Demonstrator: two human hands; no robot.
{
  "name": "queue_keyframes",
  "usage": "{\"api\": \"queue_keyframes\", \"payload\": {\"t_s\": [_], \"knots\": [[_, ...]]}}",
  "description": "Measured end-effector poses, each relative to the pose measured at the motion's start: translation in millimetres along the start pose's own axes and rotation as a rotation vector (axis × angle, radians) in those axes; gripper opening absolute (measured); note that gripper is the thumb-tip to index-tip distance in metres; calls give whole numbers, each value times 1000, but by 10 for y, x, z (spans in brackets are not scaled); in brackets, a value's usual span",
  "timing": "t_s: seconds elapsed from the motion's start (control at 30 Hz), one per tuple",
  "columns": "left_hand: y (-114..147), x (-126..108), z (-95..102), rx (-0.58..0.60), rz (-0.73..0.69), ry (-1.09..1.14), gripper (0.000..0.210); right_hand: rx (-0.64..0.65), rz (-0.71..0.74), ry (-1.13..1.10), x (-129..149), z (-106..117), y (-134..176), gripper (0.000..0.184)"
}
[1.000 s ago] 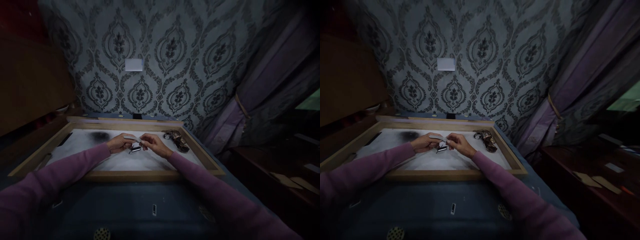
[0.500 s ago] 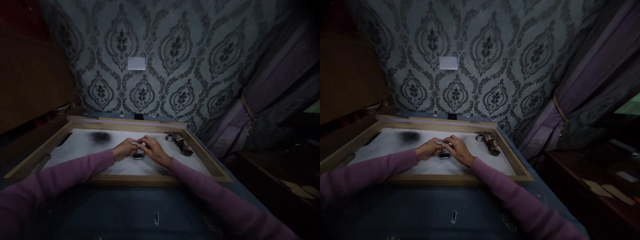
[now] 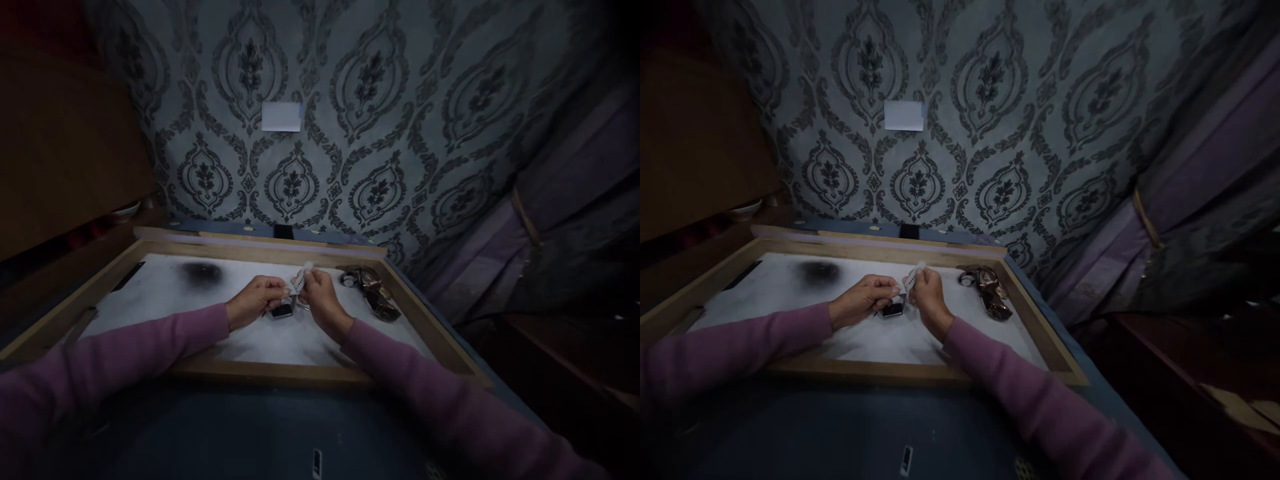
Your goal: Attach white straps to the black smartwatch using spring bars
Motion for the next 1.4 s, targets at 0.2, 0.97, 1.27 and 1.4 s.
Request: {"api": "queue_keyframes", "payload": {"t_s": [0.2,0.97,1.27,1.4], "knots": [[11,-47,34,6,-33,10,35,20,-40,-116,62,22,-39,47],[93,-567,193,-11,-174,256,36,287,121,87,256,-124,168,30],[47,-510,224,103,-108,96,44,129,-19,-167,-37,114,-85,49],[22,-366,196,217,-15,3,47,152,-45,-144,-127,96,-153,46]]}}
Point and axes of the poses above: each hand's wrist, its own y-axis away from the middle knuckle, its own z-axis out of the back of the hand, x = y × z, the point moved 7 cm from there along -y, towards the middle knuckle, and after that the axes turned 3 degrees about y, right-handed, at the moved point
